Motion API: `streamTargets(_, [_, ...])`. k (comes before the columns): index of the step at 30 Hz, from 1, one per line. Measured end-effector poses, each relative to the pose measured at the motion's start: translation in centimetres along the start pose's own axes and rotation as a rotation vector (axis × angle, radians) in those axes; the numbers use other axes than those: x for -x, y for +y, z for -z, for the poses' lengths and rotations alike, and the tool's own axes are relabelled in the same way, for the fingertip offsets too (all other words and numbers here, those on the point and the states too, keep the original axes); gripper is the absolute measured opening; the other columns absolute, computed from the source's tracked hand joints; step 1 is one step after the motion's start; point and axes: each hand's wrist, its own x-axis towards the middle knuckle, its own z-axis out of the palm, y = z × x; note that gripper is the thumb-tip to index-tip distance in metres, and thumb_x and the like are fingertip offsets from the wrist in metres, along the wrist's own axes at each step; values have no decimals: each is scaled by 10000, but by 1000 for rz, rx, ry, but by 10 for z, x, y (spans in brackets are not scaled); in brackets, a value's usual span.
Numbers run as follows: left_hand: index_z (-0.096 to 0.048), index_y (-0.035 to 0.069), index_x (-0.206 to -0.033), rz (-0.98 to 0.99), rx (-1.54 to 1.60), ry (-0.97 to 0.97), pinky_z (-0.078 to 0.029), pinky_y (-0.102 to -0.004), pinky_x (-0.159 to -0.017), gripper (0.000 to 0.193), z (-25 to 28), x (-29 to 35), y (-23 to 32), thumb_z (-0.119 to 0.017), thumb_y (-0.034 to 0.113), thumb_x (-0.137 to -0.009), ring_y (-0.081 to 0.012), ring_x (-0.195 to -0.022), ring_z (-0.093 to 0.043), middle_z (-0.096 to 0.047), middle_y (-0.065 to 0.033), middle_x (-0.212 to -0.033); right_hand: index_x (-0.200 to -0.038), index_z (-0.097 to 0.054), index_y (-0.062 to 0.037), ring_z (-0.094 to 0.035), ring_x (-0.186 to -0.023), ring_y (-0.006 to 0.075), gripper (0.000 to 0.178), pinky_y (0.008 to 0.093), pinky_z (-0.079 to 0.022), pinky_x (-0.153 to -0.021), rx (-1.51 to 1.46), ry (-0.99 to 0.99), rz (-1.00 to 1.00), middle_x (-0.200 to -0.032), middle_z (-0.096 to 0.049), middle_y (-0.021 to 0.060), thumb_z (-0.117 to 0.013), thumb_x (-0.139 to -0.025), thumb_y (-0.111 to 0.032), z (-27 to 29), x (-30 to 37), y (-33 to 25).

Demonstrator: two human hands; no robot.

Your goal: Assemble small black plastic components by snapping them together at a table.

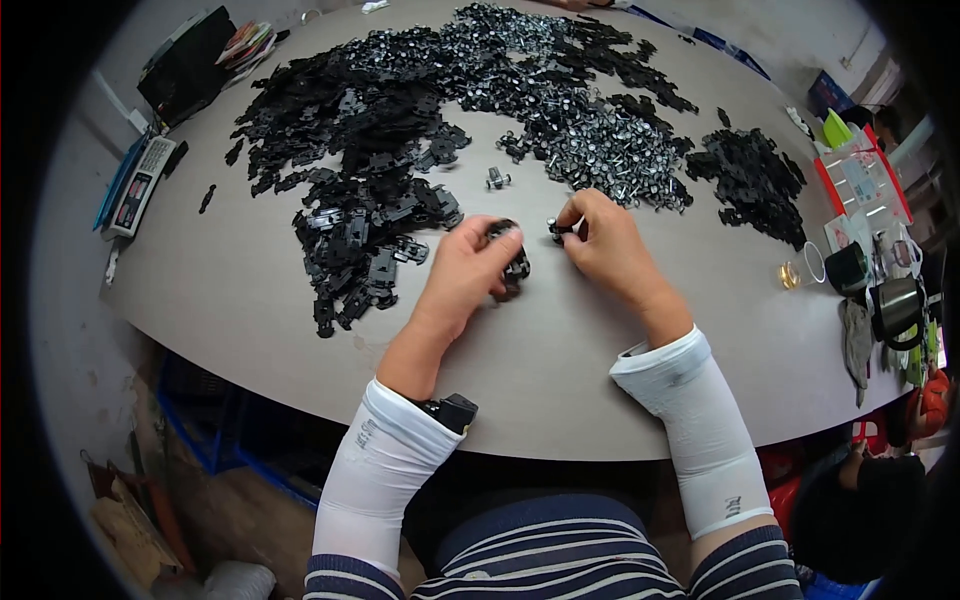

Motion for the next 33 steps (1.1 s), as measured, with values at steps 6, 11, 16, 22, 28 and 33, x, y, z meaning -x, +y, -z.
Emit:
streamTargets(6, [-667, -16, -940, -280, -759, -14, -493, -417, -726, 304, -13, 21, -2, -691, 272, -845, -359, -808, -621, -643, -182, -861, -816, -584, -2, -582, -846, 316, 120, 395, -486, -747, 115, -114, 300, -884, -555, 127, -599, -721, 69, -1, 9, -4])
streamTargets(11, [-647, 5, -1024, -320, -1014, 81, -503, -427, -773, 333, -19, 52, 9, -724, 265, -830, -360, -882, -612, -608, -164, -956, -814, -604, -1, -586, -829, 276, 110, 357, -487, -731, 65, -212, 258, -883, -557, 115, -573, -729, 62, 12, 15, -2])
streamTargets(16, [-647, 27, -1016, -529, -1280, 605, -505, -409, -788, 276, 46, 62, 10, -728, 205, -822, -318, -929, -594, -595, -118, -978, -883, -624, 6, -621, -801, 283, 104, 358, -505, -723, -3, -115, 185, -893, -609, 121, -591, -785, 19, 6, 19, -4])
streamTargets(22, [-642, 25, -989, -362, -1464, 614, -505, -420, -793, 282, 73, 61, 5, -759, 176, -782, -300, -938, -584, -601, -103, -963, -883, -624, 11, -618, -796, 283, 125, 363, -504, -728, -17, -19, 137, -870, -623, 125, -687, -810, -69, 2, 20, 1])
streamTargets(28, [-576, 29, -860, -467, -1267, 469, -497, -426, -761, 180, 61, 52, 12, -730, 57, -771, -314, -890, -589, -593, -111, -896, -784, -637, -1, -602, -828, 281, 157, 383, -486, -760, 168, 5, 107, -813, -640, 115, -721, -807, -131, 9, 19, 5])
streamTargets(33, [-560, 27, -860, -626, -1249, 491, -486, -389, -698, 145, 44, 46, 17, -679, -13, -788, -308, -809, -599, -589, -104, -869, -773, -643, -7, -600, -844, 294, 161, 394, -483, -783, 161, 28, 117, -806, -646, 116, -720, -808, -144, 6, 18, 5])
